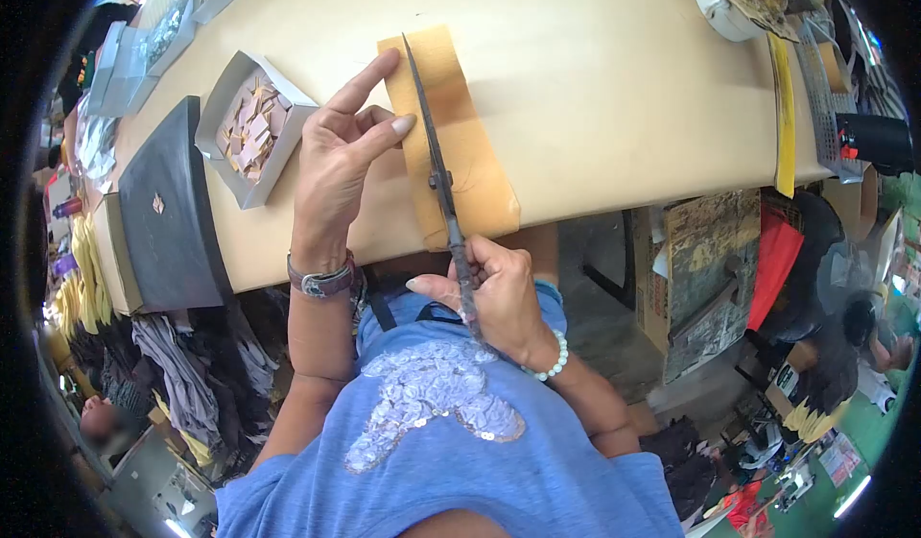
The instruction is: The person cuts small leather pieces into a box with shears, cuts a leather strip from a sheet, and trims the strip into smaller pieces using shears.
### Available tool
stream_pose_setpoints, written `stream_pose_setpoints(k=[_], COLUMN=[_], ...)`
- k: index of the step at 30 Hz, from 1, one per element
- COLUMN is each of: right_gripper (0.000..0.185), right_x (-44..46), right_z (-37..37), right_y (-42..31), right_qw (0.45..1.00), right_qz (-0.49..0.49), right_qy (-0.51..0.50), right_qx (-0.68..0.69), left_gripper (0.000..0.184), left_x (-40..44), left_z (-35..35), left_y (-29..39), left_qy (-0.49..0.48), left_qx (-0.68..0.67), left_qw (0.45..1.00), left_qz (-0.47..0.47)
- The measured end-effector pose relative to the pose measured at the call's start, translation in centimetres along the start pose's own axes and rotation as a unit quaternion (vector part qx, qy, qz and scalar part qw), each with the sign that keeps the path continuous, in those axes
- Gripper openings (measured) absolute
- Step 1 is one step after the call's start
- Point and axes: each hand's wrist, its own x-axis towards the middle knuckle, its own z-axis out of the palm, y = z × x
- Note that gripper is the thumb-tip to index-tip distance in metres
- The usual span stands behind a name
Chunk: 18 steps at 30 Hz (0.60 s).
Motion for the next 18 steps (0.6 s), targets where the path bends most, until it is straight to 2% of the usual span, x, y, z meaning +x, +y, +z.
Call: stream_pose_setpoints(k=[3,9,18], right_gripper=[0.04,0.039,0.043], right_x=[0.1,-0.1,1.8], right_z=[0.1,0.1,0.3], right_y=[0.3,0.4,-1.1], right_qw=[1.0,0.999,0.997], right_qz=[-0.022,0.029,-0.07], right_qy=[0.011,0.017,0.026], right_qx=[-0.003,-0.017,0.005], left_gripper=[0.054,0.055,0.054], left_x=[0.0,-0.3,0.9], left_z=[0.1,0.1,0.1], left_y=[0.2,0.4,2.2], left_qy=[-0.001,-0.005,0.013], left_qx=[0.008,0.005,-0.025], left_qw=[1.0,1.0,0.998], left_qz=[0.003,-0.002,0.053])
